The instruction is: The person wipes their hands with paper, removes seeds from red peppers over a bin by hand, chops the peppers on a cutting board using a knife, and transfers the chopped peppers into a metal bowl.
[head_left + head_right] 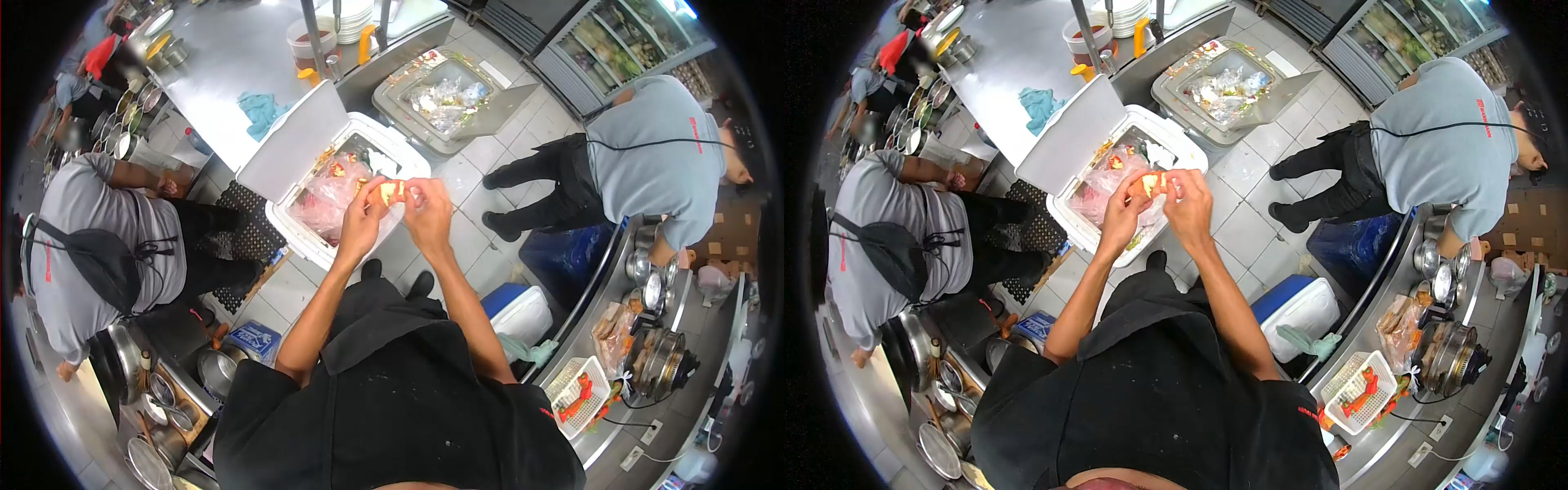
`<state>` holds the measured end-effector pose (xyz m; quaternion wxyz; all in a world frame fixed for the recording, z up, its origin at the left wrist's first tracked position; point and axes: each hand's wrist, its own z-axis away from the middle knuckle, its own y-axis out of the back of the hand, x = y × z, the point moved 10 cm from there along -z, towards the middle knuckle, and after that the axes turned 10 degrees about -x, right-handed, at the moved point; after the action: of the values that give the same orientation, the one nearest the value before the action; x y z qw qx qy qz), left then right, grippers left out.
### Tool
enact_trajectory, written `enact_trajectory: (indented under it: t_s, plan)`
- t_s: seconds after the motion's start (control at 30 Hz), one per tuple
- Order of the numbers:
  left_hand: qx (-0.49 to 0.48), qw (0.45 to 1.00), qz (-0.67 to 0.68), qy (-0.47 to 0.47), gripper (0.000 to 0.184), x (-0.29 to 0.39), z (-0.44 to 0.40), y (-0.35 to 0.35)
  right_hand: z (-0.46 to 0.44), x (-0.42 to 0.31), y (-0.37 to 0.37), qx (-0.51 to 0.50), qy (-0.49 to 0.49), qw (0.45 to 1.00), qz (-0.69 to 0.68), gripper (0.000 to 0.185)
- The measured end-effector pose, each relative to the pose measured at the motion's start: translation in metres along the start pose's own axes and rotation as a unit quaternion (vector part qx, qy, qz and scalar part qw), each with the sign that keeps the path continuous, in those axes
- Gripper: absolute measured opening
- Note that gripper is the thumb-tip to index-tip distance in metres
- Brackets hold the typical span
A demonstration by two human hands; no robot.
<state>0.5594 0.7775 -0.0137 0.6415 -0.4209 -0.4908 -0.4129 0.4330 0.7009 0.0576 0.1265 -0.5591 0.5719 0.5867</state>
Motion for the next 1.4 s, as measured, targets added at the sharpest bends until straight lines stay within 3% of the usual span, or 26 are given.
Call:
enact_trajectory:
  t_s: [0.07, 0.1, 0.13, 0.17, 0.2, 0.23, 0.3, 0.37, 0.43, 0.5, 0.57, 0.7, 0.77, 0.83, 0.87, 0.9, 0.97, 1.03, 1.1, 1.13, 1.17, 1.2, 1.23, 1.3, 1.33, 1.4]
  plan:
    - [0.049, 0.990, -0.115, -0.068, 0.042, 0.012, -0.003, 0.002, -0.007, 0.008, -0.016, -0.029, 0.017, 0.999, 0.008, 0.021]
    - [0.048, 0.990, -0.122, -0.062, 0.044, 0.009, -0.006, -0.001, -0.005, 0.031, -0.029, -0.034, -0.040, 0.995, -0.084, 0.027]
    - [0.047, 0.980, -0.164, -0.103, 0.045, -0.001, -0.009, 0.000, -0.007, 0.031, -0.034, -0.072, -0.078, 0.994, -0.016, 0.029]
    - [0.035, 0.967, -0.201, -0.150, 0.047, -0.011, -0.016, -0.003, -0.008, 0.036, -0.038, -0.101, -0.119, 0.986, -0.057, 0.032]
    - [-0.091, 0.984, -0.069, -0.135, 0.053, 0.006, -0.018, -0.027, -0.009, 0.036, -0.039, -0.076, -0.065, 0.994, -0.041, 0.033]
    - [-0.063, 0.985, -0.083, -0.141, 0.052, 0.010, -0.018, -0.026, -0.015, 0.037, -0.043, -0.140, -0.111, 0.984, -0.023, 0.033]
    - [-0.038, 0.993, -0.043, -0.103, 0.052, -0.003, -0.027, -0.018, -0.024, 0.031, -0.028, -0.059, -0.062, 0.994, -0.067, 0.025]
    - [-0.041, 0.992, -0.022, -0.117, 0.052, -0.016, -0.041, -0.013, -0.033, 0.043, -0.033, -0.082, -0.099, 0.990, -0.059, 0.022]
    - [-0.044, 0.993, -0.032, -0.101, 0.052, -0.010, -0.045, -0.012, -0.045, 0.037, -0.035, -0.067, -0.029, 0.996, -0.051, 0.021]
    - [-0.033, 0.995, -0.037, -0.086, 0.051, 0.000, -0.049, -0.009, -0.051, 0.045, -0.047, -0.086, -0.065, 0.993, -0.048, 0.020]
    - [-0.017, 0.998, 0.063, 0.013, 0.050, -0.008, -0.052, -0.004, -0.058, 0.041, -0.047, -0.091, -0.048, 0.993, -0.060, 0.019]
    - [-0.008, 0.998, 0.055, 0.023, 0.050, -0.010, -0.050, 0.009, -0.065, 0.034, -0.063, -0.119, 0.031, 0.988, -0.093, 0.019]
    - [0.032, 0.991, 0.129, 0.027, 0.050, -0.014, -0.046, 0.018, -0.066, 0.033, -0.070, -0.097, 0.058, 0.991, -0.069, 0.018]
    - [0.014, 0.989, 0.148, 0.023, 0.050, -0.026, -0.046, 0.034, -0.067, 0.034, -0.093, -0.157, 0.049, 0.979, -0.122, 0.015]
    - [0.000, 0.985, 0.170, 0.023, 0.050, -0.035, -0.046, 0.041, -0.065, 0.036, -0.108, -0.198, 0.017, 0.944, -0.263, 0.023]
    - [0.005, 0.985, 0.170, 0.023, 0.050, -0.035, -0.044, 0.045, -0.064, 0.028, -0.107, -0.202, 0.018, 0.943, -0.264, 0.023]
    - [0.014, 0.980, 0.194, 0.026, 0.051, -0.037, -0.037, 0.049, -0.058, 0.017, -0.113, -0.268, -0.007, 0.927, -0.263, 0.026]
    - [-0.016, 0.968, 0.251, 0.018, 0.052, -0.034, -0.035, 0.044, -0.072, 0.029, -0.133, -0.242, 0.018, 0.970, 0.014, 0.027]
    - [-0.042, 0.960, 0.275, 0.004, 0.053, -0.037, -0.036, 0.046, -0.074, 0.040, -0.160, -0.242, 0.088, 0.965, -0.050, 0.026]
    - [-0.068, 0.957, 0.282, 0.003, 0.054, -0.037, -0.034, 0.045, -0.070, 0.021, -0.140, -0.276, 0.068, 0.958, -0.032, 0.023]
    - [-0.026, 0.953, 0.300, 0.023, 0.055, -0.046, -0.034, 0.051, -0.072, 0.027, -0.161, -0.285, 0.135, 0.945, 0.090, 0.021]
    - [0.006, 0.948, 0.315, 0.037, 0.055, -0.055, -0.033, 0.058, -0.064, 0.021, -0.162, -0.290, 0.186, 0.936, -0.067, 0.017]
    - [0.006, 0.944, 0.327, 0.037, 0.051, -0.051, -0.031, 0.058, -0.062, 0.022, -0.166, -0.332, 0.159, 0.929, 0.017, 0.015]
    - [0.057, 0.935, 0.348, 0.038, 0.047, -0.058, -0.029, 0.068, -0.060, 0.004, -0.151, -0.365, 0.121, 0.923, -0.026, 0.017]
    - [0.062, 0.935, 0.349, 0.028, 0.047, -0.056, -0.030, 0.069, -0.059, 0.007, -0.159, -0.350, 0.165, 0.922, 0.030, 0.017]
    - [0.065, 0.936, 0.346, 0.000, 0.048, -0.057, -0.033, 0.082, -0.055, -0.017, -0.142, -0.315, 0.187, 0.931, 0.002, 0.020]
